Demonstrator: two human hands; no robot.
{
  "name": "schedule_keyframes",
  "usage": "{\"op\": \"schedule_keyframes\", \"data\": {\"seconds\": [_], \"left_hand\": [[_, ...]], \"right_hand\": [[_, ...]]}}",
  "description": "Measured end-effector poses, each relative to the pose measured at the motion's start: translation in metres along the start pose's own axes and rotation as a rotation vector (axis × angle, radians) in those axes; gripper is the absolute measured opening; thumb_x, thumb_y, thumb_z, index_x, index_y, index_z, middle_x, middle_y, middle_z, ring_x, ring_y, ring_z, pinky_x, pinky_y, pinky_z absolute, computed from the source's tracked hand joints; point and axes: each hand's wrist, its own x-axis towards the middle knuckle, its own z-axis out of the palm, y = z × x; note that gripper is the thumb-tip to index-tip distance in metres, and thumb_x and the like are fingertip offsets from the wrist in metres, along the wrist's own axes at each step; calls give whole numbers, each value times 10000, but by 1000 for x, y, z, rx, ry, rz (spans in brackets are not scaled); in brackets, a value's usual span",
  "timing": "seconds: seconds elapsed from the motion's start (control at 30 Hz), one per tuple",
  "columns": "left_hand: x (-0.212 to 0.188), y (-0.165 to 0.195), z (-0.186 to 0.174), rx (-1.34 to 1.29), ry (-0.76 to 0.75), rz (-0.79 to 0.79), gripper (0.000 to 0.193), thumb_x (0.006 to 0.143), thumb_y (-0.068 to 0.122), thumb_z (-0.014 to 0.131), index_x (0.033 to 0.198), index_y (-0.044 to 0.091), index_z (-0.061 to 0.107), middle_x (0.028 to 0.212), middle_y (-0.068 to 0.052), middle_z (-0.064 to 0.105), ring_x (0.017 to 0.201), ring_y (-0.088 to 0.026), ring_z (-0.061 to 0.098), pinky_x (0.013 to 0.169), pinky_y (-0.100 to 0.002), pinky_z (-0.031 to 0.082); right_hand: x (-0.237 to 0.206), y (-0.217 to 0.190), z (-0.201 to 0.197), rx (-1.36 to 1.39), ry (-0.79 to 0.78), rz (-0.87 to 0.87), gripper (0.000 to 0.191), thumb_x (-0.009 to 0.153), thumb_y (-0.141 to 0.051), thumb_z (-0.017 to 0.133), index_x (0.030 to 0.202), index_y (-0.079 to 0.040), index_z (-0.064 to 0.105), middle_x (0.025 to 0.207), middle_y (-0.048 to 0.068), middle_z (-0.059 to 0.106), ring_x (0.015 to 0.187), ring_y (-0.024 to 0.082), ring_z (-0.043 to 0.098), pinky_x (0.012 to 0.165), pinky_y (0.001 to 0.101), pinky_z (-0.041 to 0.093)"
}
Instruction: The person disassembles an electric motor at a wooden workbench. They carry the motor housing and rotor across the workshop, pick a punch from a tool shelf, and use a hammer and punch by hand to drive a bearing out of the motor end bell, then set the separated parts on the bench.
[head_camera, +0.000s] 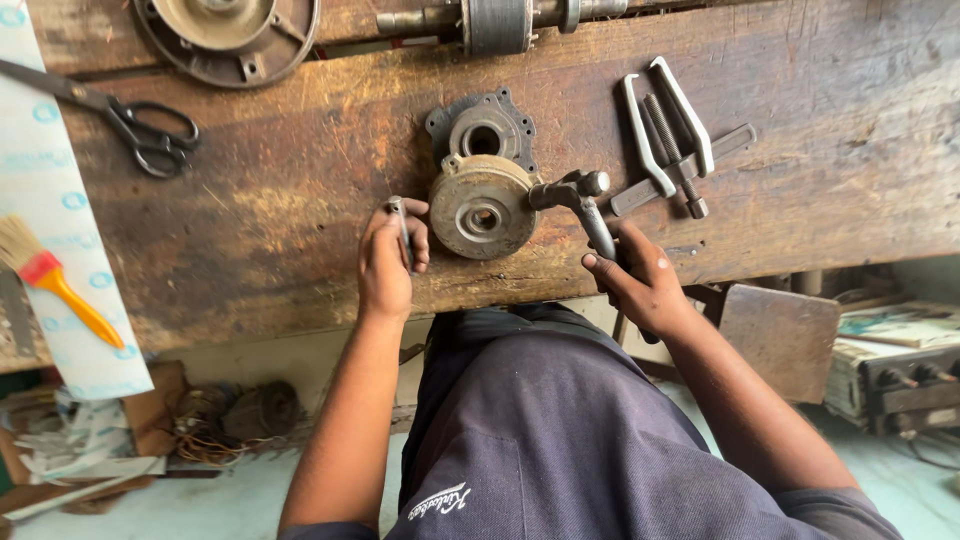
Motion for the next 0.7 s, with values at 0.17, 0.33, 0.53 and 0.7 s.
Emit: {"op": "schedule_keyframes", "data": {"seconds": [0.17,0.33,0.53,0.7], "left_hand": [[-3,36,4,351,-207,-212,335,1060,189,455,1360,142,595,899,16,633,843,-95,648,724,-253,548],[-16,34,11,661,-185,-109,315,1001,131,571,1301,116,665,988,-35,687,886,-139,683,798,-287,562],[-47,-26,-2,712,-476,-218,235,990,150,622,1175,42,716,1131,-99,749,1063,-189,684,963,-329,529],[-44,-12,-44,452,-540,-415,336,982,104,541,1280,39,681,1284,-106,709,1194,-179,633,1065,-314,461]], "right_hand": [[0,-13,12,85,58,14,409,947,-192,682,1313,-62,554,719,18,561,591,89,518,498,263,427],[2,-12,24,125,84,15,293,972,-184,676,1209,-55,561,753,14,573,635,81,536,515,259,435],[2,-1,50,285,124,-8,272,972,-186,677,1181,-67,550,757,20,554,606,90,512,497,261,420],[6,-3,50,296,129,-20,272,958,-172,685,1177,-65,565,778,10,561,639,79,525,511,255,428]]}}
